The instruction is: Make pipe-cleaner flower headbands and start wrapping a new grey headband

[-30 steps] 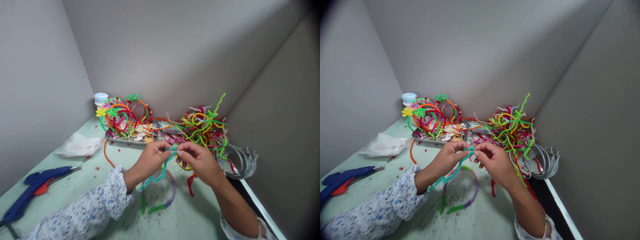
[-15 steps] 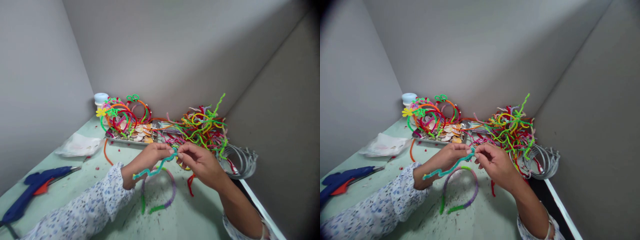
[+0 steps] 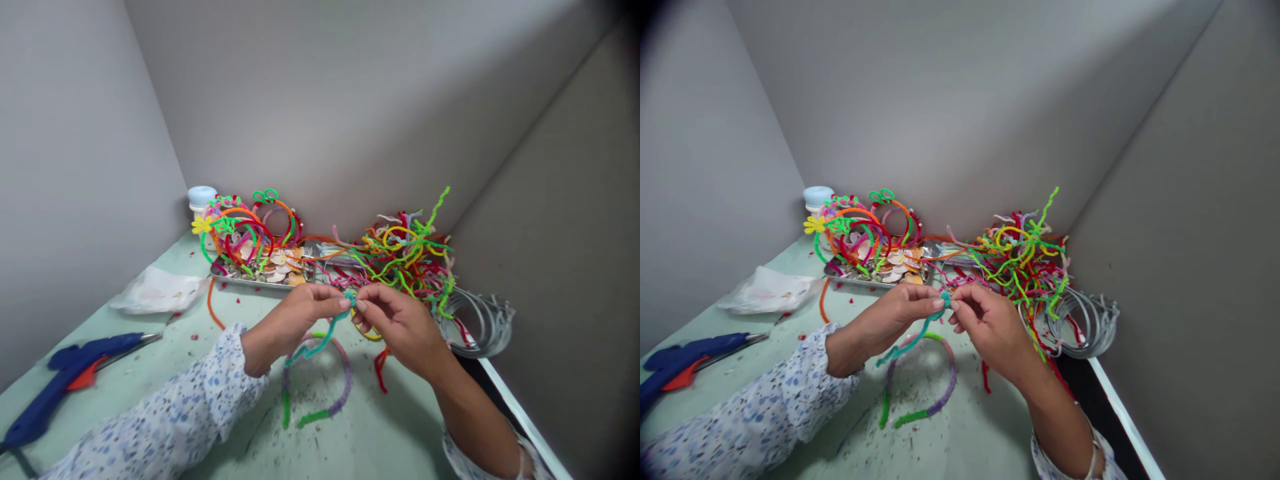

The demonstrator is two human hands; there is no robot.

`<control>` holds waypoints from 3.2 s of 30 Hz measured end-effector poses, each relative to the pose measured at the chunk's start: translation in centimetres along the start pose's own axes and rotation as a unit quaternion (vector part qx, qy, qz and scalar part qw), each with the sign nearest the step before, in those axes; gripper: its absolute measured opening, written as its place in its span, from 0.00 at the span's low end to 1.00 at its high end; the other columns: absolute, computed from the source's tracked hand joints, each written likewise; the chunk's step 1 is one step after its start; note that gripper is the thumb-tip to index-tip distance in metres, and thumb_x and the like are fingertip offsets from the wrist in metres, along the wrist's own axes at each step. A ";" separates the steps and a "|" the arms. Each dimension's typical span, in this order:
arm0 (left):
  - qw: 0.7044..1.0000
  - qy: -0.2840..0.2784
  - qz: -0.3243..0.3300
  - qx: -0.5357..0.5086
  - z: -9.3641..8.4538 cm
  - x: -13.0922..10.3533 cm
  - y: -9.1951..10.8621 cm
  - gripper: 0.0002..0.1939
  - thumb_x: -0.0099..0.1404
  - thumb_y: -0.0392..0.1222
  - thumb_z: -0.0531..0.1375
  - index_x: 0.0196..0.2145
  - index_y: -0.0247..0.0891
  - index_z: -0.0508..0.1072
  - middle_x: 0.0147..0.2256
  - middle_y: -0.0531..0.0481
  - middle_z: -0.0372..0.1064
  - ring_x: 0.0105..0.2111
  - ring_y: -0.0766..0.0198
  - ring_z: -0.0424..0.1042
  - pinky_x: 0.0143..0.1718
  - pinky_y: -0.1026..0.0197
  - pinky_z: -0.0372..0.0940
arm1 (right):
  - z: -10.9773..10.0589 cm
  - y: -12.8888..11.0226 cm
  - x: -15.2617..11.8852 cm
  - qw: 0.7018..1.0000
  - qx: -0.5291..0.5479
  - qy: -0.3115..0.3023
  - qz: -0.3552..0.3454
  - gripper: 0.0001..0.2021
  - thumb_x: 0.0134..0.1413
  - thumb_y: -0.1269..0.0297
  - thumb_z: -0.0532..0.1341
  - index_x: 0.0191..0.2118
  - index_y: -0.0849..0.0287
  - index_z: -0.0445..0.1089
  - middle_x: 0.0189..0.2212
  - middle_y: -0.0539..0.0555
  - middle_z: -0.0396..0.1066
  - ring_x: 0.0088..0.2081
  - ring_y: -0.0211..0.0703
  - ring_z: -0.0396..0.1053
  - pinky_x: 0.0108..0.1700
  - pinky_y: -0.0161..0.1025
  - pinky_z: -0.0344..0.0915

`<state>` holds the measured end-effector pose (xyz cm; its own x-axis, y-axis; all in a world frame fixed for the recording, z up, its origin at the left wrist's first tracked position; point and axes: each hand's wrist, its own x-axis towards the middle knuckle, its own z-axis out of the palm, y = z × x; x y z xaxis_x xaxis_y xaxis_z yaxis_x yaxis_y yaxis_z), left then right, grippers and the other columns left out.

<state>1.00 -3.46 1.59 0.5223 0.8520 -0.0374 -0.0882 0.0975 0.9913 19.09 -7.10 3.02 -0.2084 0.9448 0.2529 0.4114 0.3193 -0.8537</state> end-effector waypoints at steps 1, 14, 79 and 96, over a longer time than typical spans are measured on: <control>1.000 0.003 0.007 0.002 0.1 0.0 0.1 0.12 0.54 0.47 0.63 0.31 0.34 0.74 0.30 0.49 0.70 0.32 0.64 0.66 0.36 0.61 0.57 | 0.1 0.0 0.0 1.000 0.007 0.006 0.007 0.06 0.59 0.61 0.55 0.34 0.56 0.66 0.24 0.48 0.69 0.26 0.35 0.68 0.30 0.32 0.65; 0.998 0.024 0.063 0.021 0.6 0.0 0.3 0.09 0.55 0.44 0.63 0.29 0.34 0.73 0.25 0.53 0.67 0.26 0.69 0.63 0.31 0.64 0.57 | 1.7 -0.2 0.0 0.994 0.058 0.056 0.078 0.08 0.58 0.59 0.54 0.33 0.57 0.63 0.19 0.46 0.67 0.19 0.34 0.61 0.22 0.31 0.59; 0.976 0.009 -0.115 -0.186 -3.3 2.0 -5.7 0.11 0.46 0.37 0.66 0.19 0.33 0.66 0.18 0.57 0.56 0.19 0.72 0.55 0.23 0.64 0.49 | 4.4 8.3 1.7 0.975 -0.108 0.008 -0.195 0.12 0.59 0.68 0.55 0.47 0.51 0.68 0.39 0.55 0.71 0.42 0.44 0.69 0.44 0.43 0.67; 0.998 0.025 -0.055 -0.024 -3.1 2.1 -6.7 0.10 0.51 0.41 0.65 0.28 0.32 0.72 0.22 0.55 0.63 0.21 0.73 0.57 0.24 0.67 0.51 | 5.0 8.9 0.9 0.970 -0.112 0.101 -0.189 0.04 0.55 0.70 0.59 0.36 0.56 0.70 0.33 0.53 0.70 0.35 0.41 0.68 0.37 0.38 0.65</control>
<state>0.06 -0.71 -5.52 0.4879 0.8593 -0.1536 -0.0740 0.2160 0.9736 18.08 -3.81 -6.63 -0.2124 0.7451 0.6323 0.5274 0.6321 -0.5677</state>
